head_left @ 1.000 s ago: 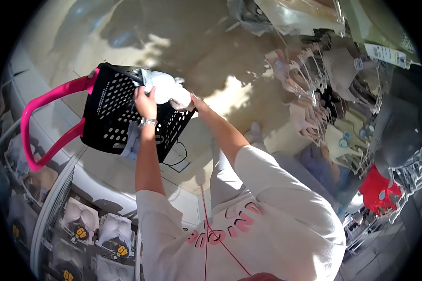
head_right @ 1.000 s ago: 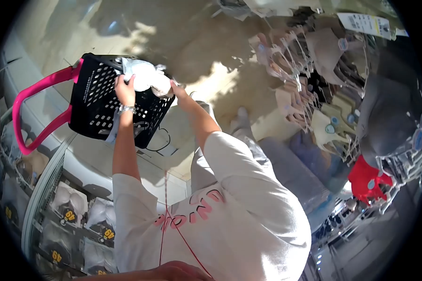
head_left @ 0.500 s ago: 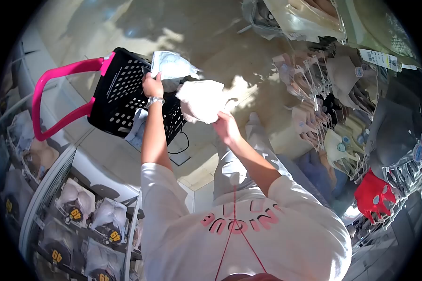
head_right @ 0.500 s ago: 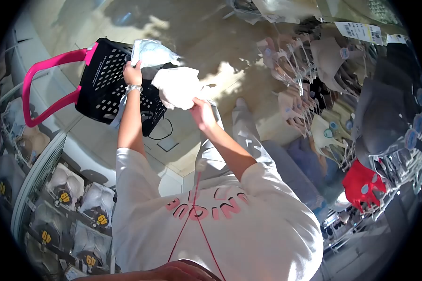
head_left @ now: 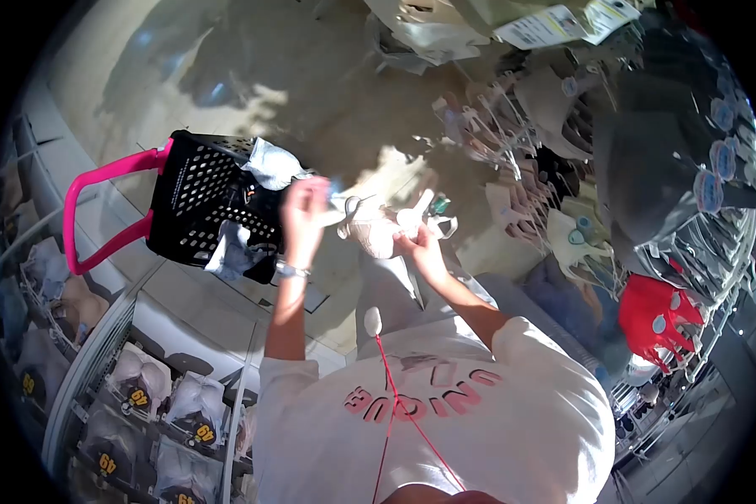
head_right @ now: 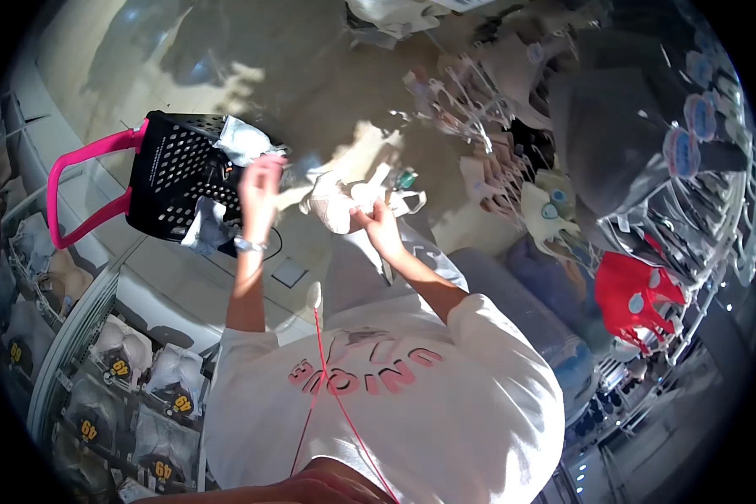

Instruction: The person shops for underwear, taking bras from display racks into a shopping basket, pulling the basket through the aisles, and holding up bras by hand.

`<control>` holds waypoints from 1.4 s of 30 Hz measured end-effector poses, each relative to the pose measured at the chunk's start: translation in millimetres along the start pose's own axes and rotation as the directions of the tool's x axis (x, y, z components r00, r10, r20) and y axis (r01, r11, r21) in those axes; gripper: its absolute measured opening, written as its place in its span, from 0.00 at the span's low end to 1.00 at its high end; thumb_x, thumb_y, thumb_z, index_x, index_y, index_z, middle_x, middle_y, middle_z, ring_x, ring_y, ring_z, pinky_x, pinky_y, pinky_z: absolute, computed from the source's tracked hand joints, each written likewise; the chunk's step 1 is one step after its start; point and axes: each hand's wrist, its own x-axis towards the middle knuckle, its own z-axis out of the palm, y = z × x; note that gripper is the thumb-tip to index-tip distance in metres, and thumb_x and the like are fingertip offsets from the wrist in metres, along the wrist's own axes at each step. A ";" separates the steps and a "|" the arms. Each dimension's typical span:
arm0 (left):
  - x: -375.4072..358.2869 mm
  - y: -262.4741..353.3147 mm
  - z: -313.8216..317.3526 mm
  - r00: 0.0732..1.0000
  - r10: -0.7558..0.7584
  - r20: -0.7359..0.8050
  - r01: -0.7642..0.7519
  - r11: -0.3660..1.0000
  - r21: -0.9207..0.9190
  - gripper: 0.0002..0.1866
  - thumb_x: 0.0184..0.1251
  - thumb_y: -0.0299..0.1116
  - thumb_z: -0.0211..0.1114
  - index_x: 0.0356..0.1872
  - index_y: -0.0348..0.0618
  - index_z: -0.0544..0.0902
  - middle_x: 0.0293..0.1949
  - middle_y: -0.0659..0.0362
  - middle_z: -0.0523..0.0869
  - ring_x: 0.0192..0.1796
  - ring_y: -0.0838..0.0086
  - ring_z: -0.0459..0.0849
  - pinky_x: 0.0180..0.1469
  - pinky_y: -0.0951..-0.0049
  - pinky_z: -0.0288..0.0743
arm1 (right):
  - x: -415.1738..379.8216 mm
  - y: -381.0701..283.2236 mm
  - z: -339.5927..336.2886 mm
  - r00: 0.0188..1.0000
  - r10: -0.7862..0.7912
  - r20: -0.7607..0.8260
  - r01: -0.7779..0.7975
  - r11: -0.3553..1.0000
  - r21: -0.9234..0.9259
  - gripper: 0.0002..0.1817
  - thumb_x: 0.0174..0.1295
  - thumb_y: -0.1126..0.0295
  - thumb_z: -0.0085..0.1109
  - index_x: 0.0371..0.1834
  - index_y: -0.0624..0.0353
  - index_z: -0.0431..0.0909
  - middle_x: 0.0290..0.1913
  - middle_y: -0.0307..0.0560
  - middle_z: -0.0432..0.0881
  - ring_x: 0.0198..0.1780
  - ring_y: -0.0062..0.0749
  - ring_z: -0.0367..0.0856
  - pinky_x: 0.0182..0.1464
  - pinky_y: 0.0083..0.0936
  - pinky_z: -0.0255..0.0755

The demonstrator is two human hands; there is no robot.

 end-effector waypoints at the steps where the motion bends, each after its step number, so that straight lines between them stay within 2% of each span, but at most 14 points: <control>1: -17.8 23.3 29.3 0.970 0.123 0.209 -0.154 0.979 0.136 0.09 0.63 0.31 0.65 0.40 0.38 0.80 0.36 0.55 0.84 0.36 0.71 0.82 0.42 0.72 0.75 | -3.0 -1.2 -6.6 1.000 0.024 -0.009 -0.025 0.962 -0.271 0.13 0.61 0.70 0.60 0.46 0.64 0.75 0.27 0.40 0.80 0.27 0.23 0.77 0.34 0.23 0.72; 4: -62.2 10.6 109.6 0.901 -0.002 0.433 -0.162 0.926 0.341 0.12 0.57 0.41 0.68 0.36 0.46 0.82 0.39 0.52 0.83 0.42 0.58 0.82 0.43 0.63 0.76 | -7.1 16.1 -28.5 0.985 -0.144 0.096 0.169 0.676 -0.717 0.17 0.55 0.73 0.59 0.48 0.64 0.73 0.25 0.55 0.81 0.30 0.41 0.84 0.33 0.34 0.74; 10: -65.9 -3.2 163.3 0.970 0.005 0.245 -0.099 0.923 0.372 0.13 0.58 0.35 0.68 0.37 0.36 0.79 0.30 0.50 0.85 0.33 0.60 0.84 0.35 0.65 0.76 | -12.3 20.7 -56.8 0.984 -0.167 0.059 0.159 0.692 -0.704 0.19 0.53 0.72 0.60 0.50 0.59 0.71 0.27 0.57 0.82 0.32 0.54 0.83 0.34 0.44 0.76; 11: -69.0 -2.6 166.4 0.929 -0.200 0.310 0.064 0.915 0.399 0.12 0.57 0.34 0.68 0.35 0.35 0.81 0.24 0.52 0.85 0.29 0.62 0.85 0.32 0.65 0.76 | -8.6 25.8 -63.5 0.988 -0.138 0.072 0.147 0.676 -0.722 0.18 0.54 0.72 0.60 0.49 0.59 0.71 0.28 0.57 0.82 0.32 0.54 0.83 0.34 0.44 0.76; 15: -77.6 -14.2 174.2 0.916 -0.271 0.295 0.086 0.853 0.515 0.10 0.58 0.34 0.66 0.32 0.36 0.83 0.24 0.52 0.85 0.26 0.65 0.85 0.30 0.67 0.76 | -2.4 40.2 -77.7 0.976 -0.177 0.127 0.214 0.680 -0.701 0.15 0.55 0.71 0.60 0.46 0.56 0.72 0.28 0.56 0.83 0.32 0.55 0.82 0.34 0.45 0.76; 19: -74.2 -24.0 185.9 0.913 -0.227 0.338 0.167 0.966 0.197 0.06 0.67 0.28 0.59 0.32 0.37 0.80 0.18 0.65 0.79 0.19 0.83 0.76 0.24 0.80 0.70 | -0.1 36.4 -90.7 0.979 -0.114 0.168 0.201 0.653 -0.730 0.19 0.54 0.70 0.62 0.48 0.60 0.72 0.25 0.55 0.81 0.29 0.53 0.82 0.33 0.43 0.76; 22: -71.9 1.9 191.8 0.897 -0.212 0.388 0.350 0.876 -0.333 0.06 0.65 0.28 0.62 0.31 0.36 0.80 0.21 0.62 0.80 0.25 0.81 0.77 0.30 0.80 0.71 | 11.3 29.6 -113.3 0.956 -0.114 0.271 0.278 0.646 -0.711 0.22 0.52 0.70 0.63 0.51 0.66 0.71 0.32 0.61 0.81 0.36 0.55 0.82 0.40 0.44 0.76; 24: -76.2 24.8 188.0 0.875 -0.290 0.388 0.353 0.930 -0.102 0.07 0.70 0.28 0.57 0.37 0.36 0.81 0.25 0.64 0.79 0.28 0.85 0.76 0.32 0.83 0.70 | 30.2 36.8 -146.6 0.868 -0.324 0.375 0.495 0.522 -0.695 0.22 0.52 0.72 0.61 0.51 0.67 0.72 0.38 0.64 0.80 0.42 0.57 0.80 0.45 0.45 0.74; 26: -87.9 -7.4 194.0 0.938 -0.151 0.313 0.169 0.985 -0.030 0.07 0.71 0.28 0.56 0.37 0.36 0.81 0.22 0.65 0.79 0.26 0.85 0.75 0.30 0.83 0.69 | 62.8 36.1 -192.4 0.902 -0.407 0.140 0.312 0.393 -0.865 0.18 0.50 0.74 0.60 0.47 0.67 0.75 0.43 0.66 0.77 0.47 0.58 0.75 0.50 0.45 0.71; 29: -107.5 -2.3 191.1 0.935 -0.220 0.277 0.215 0.975 0.048 0.07 0.71 0.28 0.55 0.42 0.37 0.80 0.21 0.65 0.78 0.26 0.84 0.76 0.32 0.82 0.68 | 123.1 37.9 -278.2 0.650 -0.760 0.030 0.289 0.211 -0.934 0.15 0.49 0.71 0.58 0.41 0.64 0.76 0.46 0.61 0.75 0.46 0.54 0.75 0.50 0.36 0.69; 30: -113.4 -5.6 191.9 0.924 -0.270 0.270 0.271 0.962 0.034 0.07 0.72 0.28 0.55 0.44 0.37 0.79 0.21 0.64 0.78 0.26 0.84 0.76 0.33 0.82 0.68 | 137.6 17.0 -290.8 0.825 -0.542 -0.160 0.017 0.307 -0.952 0.21 0.50 0.69 0.57 0.49 0.65 0.73 0.49 0.62 0.74 0.48 0.57 0.74 0.51 0.41 0.70; 33: -127.7 -25.4 197.6 0.932 -0.280 0.230 0.309 0.946 -0.098 0.08 0.74 0.29 0.52 0.43 0.36 0.77 0.23 0.64 0.78 0.27 0.83 0.75 0.34 0.82 0.67 | 182.8 9.2 -315.5 0.872 -0.412 -0.263 -0.168 0.252 -0.953 0.28 0.56 0.59 0.58 0.58 0.61 0.69 0.52 0.61 0.74 0.57 0.57 0.71 0.56 0.44 0.68; 37: -131.1 -28.1 196.4 0.954 -0.286 0.089 0.298 0.934 -0.195 0.09 0.74 0.30 0.52 0.43 0.35 0.76 0.25 0.63 0.79 0.29 0.83 0.76 0.37 0.82 0.68 | 216.4 21.9 -338.5 0.959 -0.186 -0.213 -0.216 0.007 -0.976 0.25 0.58 0.55 0.56 0.55 0.56 0.73 0.55 0.56 0.75 0.59 0.51 0.73 0.56 0.46 0.69; 42: -126.8 -43.2 179.4 0.951 -0.297 -0.089 0.274 0.939 -0.206 0.09 0.74 0.31 0.53 0.43 0.36 0.77 0.26 0.64 0.79 0.30 0.84 0.75 0.38 0.83 0.67 | 210.6 18.5 -343.3 0.943 -0.224 -0.247 -0.204 0.198 -0.959 0.14 0.63 0.65 0.47 0.47 0.58 0.78 0.50 0.60 0.80 0.52 0.53 0.78 0.53 0.45 0.72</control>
